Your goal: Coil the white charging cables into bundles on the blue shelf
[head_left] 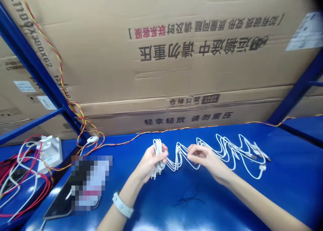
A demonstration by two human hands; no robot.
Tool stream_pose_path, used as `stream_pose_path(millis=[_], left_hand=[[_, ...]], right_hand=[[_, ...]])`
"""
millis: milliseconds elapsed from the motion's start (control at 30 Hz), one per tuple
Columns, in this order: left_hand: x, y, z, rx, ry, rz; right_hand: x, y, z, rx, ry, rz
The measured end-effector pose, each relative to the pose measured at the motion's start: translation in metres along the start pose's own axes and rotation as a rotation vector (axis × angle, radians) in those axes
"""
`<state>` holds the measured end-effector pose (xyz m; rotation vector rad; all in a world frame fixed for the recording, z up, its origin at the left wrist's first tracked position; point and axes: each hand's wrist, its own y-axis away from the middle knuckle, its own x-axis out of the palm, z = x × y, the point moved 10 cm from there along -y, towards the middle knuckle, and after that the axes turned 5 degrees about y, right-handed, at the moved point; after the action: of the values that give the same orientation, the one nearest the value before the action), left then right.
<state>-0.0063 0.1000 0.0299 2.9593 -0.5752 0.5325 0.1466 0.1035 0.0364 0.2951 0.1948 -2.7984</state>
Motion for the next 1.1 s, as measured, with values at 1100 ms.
stream_pose_path(millis=[1100], left_hand=[[0.024, 0.004, -0.002, 0.271, -1.063, -0.012]], right_hand=[[-0.007, 0.006, -0.010, 0.095, 0.354, 0.399]])
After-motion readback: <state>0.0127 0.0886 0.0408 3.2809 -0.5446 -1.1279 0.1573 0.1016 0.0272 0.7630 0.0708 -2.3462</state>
